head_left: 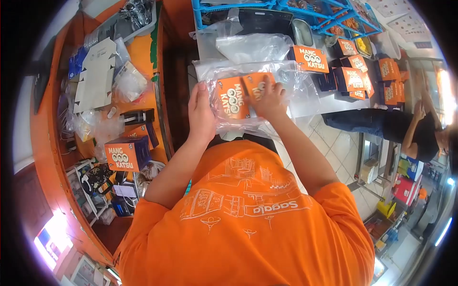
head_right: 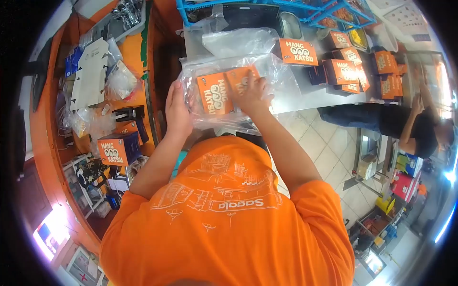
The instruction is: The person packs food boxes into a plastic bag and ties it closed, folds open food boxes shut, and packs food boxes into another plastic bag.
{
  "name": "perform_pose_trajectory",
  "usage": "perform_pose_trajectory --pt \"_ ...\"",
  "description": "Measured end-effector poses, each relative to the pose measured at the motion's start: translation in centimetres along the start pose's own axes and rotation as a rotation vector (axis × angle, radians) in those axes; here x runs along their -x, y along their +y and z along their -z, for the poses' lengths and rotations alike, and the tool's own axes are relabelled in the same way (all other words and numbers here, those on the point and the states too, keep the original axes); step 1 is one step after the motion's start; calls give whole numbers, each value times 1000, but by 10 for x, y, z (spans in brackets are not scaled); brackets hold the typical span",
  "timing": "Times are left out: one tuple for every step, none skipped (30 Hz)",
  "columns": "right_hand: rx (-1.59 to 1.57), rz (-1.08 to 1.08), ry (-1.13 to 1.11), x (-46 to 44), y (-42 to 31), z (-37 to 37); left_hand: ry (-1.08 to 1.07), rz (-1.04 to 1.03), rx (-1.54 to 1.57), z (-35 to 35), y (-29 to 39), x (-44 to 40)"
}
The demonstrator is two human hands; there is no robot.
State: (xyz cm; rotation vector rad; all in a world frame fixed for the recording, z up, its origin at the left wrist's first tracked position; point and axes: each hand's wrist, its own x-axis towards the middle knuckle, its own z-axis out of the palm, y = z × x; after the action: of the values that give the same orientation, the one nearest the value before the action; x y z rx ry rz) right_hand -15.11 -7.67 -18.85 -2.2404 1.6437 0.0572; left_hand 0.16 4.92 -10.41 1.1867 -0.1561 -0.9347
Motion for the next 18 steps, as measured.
perform_pose_trajectory --pt "74 55 -24 13 -3 4 5 23 -26 2 -1 2" --pt "65 49 -27 22 -4 7 3 25 -36 0 3 5" --pt "10 204 -50 28 -5 12 103 76 -17 -4 10 8" --pt "24 413 -136 35 3 38 202 127 5 -7 14 10" --pt "20 621 -226 42 11 63 170 121 -29 0 17 11" --pt "-136 733 -382 48 14 115 142 115 -68 7 22 10" --pt "-295 818 -567 54 17 167 146 120 -82 8 25 9" --pt "-674 726 -738 54 19 206 273 114 -138 7 31 9" --pt "-880 954 -814 43 31 228 399 105 -194 5 38 9" --pt "-990 1073 -839 24 53 237 402 105 -212 8 49 12" --pt "-1100 1194 -875 6 74 246 328 150 -249 12 60 17" --pt "-1120 893 -862 -21 101 251 257 194 -283 8 66 20" --pt "-1122 594 -845 -49 125 254 327 45 -382 -9 63 21" --pt "-939 540 -665 -74 132 243 342 41 -391 -18 64 26" --pt "-751 462 -514 -98 140 233 289 17 -654 -25 67 31" --pt "-394 594 -196 -118 146 206 230 -3 -918 -30 70 33" --pt "-406 605 -197 -137 155 180 242 -10 -927 -29 67 32" --pt "35 693 -22 -153 167 153 222 -51 -977 -20 63 31"
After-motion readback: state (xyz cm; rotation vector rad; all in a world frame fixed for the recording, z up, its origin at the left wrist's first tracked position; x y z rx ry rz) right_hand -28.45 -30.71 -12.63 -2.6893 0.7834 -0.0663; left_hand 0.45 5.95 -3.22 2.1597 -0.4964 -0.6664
